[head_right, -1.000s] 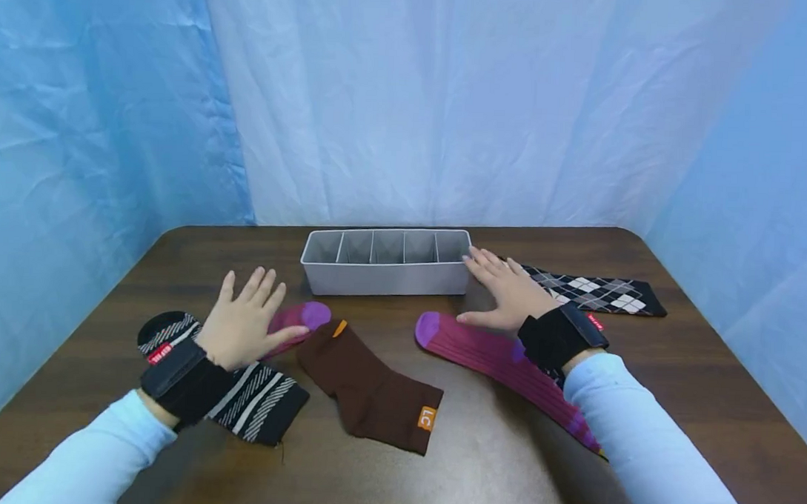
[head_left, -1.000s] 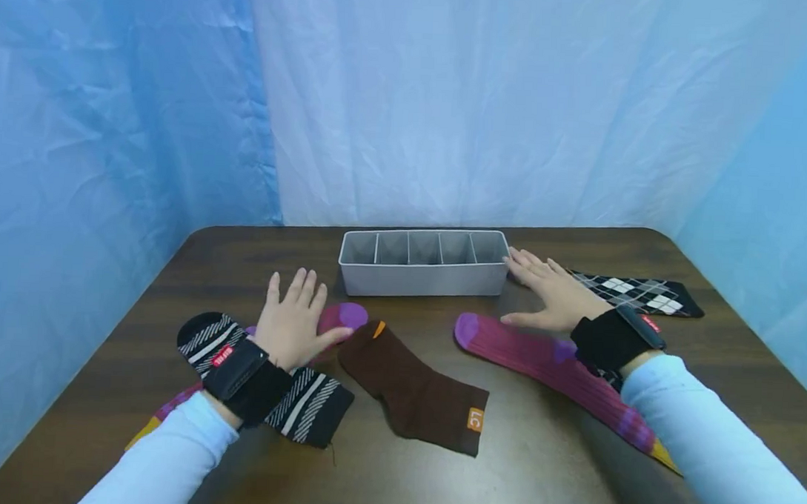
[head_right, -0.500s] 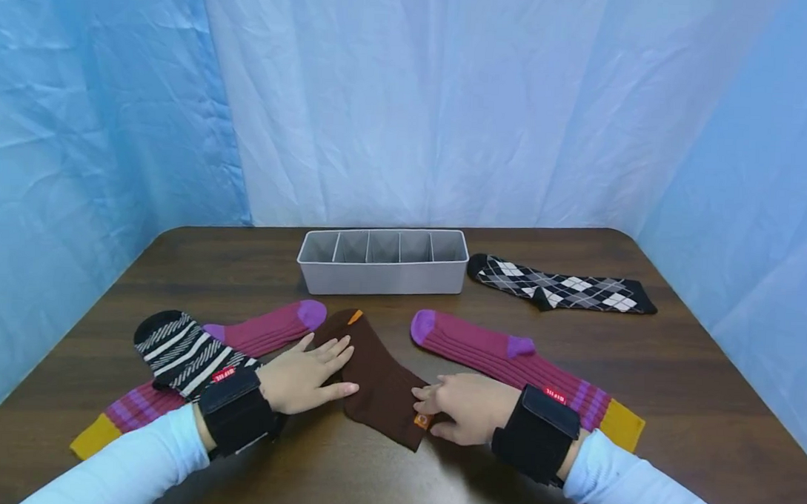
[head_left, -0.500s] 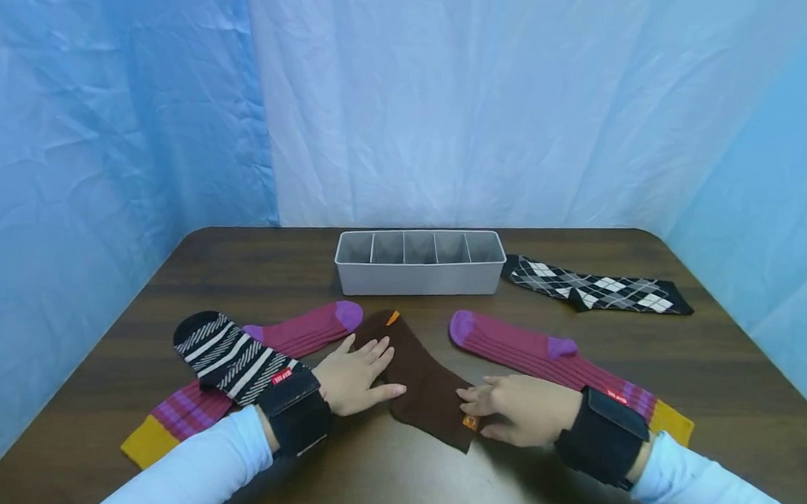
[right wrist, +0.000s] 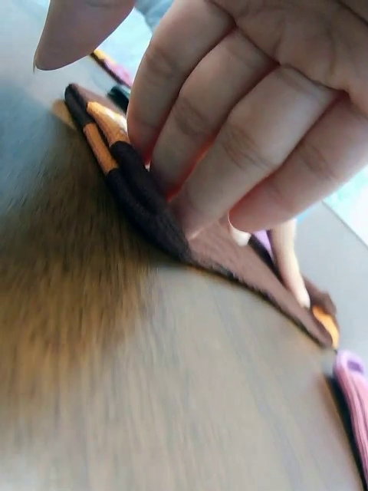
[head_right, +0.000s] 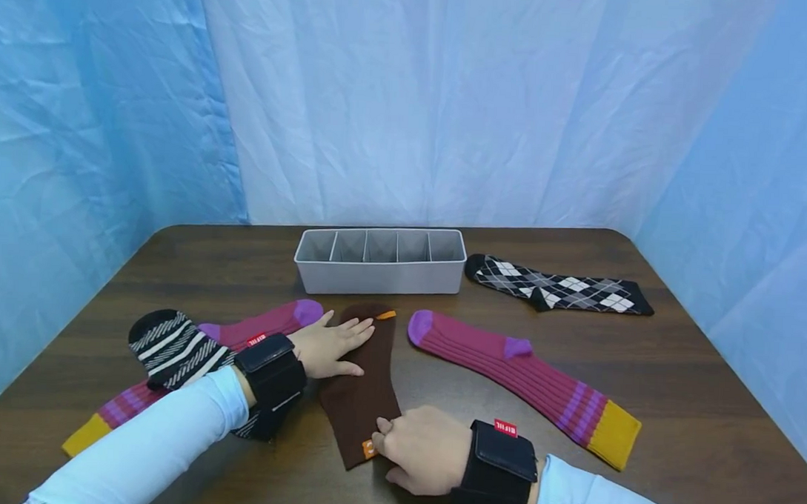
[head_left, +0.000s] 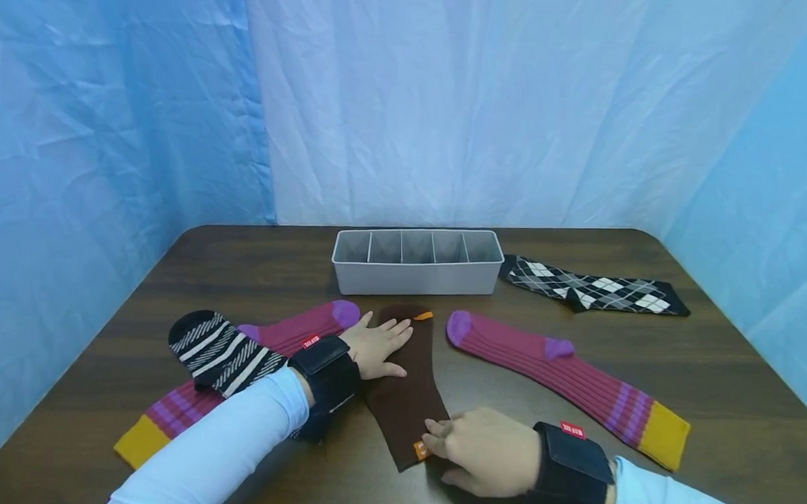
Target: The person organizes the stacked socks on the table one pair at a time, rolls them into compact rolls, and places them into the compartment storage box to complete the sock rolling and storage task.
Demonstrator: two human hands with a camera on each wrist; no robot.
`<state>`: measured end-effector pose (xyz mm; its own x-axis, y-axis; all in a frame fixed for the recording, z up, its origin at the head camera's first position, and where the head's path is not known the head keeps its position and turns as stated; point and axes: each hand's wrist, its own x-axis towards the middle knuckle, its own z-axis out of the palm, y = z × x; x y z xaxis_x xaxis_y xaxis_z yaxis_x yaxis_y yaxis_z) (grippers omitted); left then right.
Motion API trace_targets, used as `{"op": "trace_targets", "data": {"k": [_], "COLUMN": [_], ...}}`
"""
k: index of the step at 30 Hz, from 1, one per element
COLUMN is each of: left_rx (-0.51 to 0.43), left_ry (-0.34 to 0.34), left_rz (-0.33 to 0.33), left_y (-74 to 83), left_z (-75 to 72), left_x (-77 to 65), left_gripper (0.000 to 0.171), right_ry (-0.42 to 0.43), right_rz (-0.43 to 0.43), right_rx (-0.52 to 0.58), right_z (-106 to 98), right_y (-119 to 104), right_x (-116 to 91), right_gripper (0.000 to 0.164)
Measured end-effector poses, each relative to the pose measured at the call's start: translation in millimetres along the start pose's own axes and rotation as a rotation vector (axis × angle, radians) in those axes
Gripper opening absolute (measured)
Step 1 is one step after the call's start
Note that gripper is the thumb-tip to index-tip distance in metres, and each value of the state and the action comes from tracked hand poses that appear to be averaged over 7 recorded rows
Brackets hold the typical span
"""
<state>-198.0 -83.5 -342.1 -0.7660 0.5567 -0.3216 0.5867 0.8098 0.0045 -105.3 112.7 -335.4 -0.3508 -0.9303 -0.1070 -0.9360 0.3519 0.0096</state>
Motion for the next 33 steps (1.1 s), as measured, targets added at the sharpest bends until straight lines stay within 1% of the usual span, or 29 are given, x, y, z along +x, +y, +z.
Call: {"op": "trace_targets", "data": {"k": [3, 6, 9, 13, 17, 19, 21, 23, 24, 26, 28, 29, 30, 32, 33], "left_rx": [0.003, -0.001, -0.012, -0.018, -0.011, -0.013, -0.014, -0.023, -0.027, -0.043, -0.077, -0.096, -0.121, -0.156, -0.176], "left_ry": [-0.005, -0.013, -0.003, 0.001, 0.005, 0.027, 0.096, 0.202, 0.266, 0.400, 0.487, 0.508, 0.512, 0.487, 0.459], "left_rz": [0.011, 0.010, 0.015, 0.023, 0.033, 0.044, 0.061, 0.088, 0.108, 0.159, 0.216, 0.245, 0.271, 0.307, 0.321], "left_y": [0.2, -1.7, -2.9, -3.4, -4.4, -5.0, -4.9, -2.3, 0.1, 6.7, 15.0, 19.1, 23.0, 30.4, 33.2], "left_z": [0.0, 0.5, 1.8, 2.4, 2.4, 2.2, 1.0, -2.0, -4.1, -7.9, -9.3, -9.0, -8.0, -4.8, -2.7], "left_x": [6.2, 8.1, 9.5, 11.1, 11.8, 10.6, 6.8, -1.7, -8.2, -24.3, -43.4, -52.8, -61.4, -76.0, -81.2], "left_gripper": [0.066, 0.066, 0.066, 0.066, 0.065, 0.063, 0.060, 0.054, 0.050, 0.042, 0.031, 0.026, 0.022, 0.014, 0.012], "right_ry": [-0.027, -0.046, -0.054, -0.046, -0.028, -0.030, -0.026, -0.005, 0.022, 0.083, 0.146, 0.166, 0.170, 0.159, 0.142], "right_rz": [0.036, 0.067, 0.082, 0.073, 0.048, 0.047, 0.065, 0.107, 0.130, 0.182, 0.219, 0.230, 0.242, 0.250, 0.249], "right_rx": [-0.023, -0.051, -0.072, -0.078, -0.053, -0.009, 0.062, 0.142, 0.174, 0.232, 0.258, 0.272, 0.287, 0.314, 0.331], "right_z": [-1.4, -3.4, -4.4, -4.0, -3.3, -4.3, -5.9, -8.1, -9.0, -11.1, -11.9, -12.4, -12.7, -11.7, -10.9], "right_y": [-4.9, -10.1, -12.9, -13.1, -10.7, -8.0, -4.4, -0.5, 1.4, 4.5, 6.6, 7.2, 7.7, 8.7, 9.0], "right_x": [5.4, 11.8, 14.6, 13.2, 11.9, 11.7, 11.7, 11.0, 10.3, 8.5, 5.9, 4.4, 3.0, 1.1, 0.7], "right_gripper": [0.040, 0.040, 0.039, 0.039, 0.039, 0.038, 0.036, 0.034, 0.033, 0.029, 0.024, 0.022, 0.021, 0.020, 0.021]}}
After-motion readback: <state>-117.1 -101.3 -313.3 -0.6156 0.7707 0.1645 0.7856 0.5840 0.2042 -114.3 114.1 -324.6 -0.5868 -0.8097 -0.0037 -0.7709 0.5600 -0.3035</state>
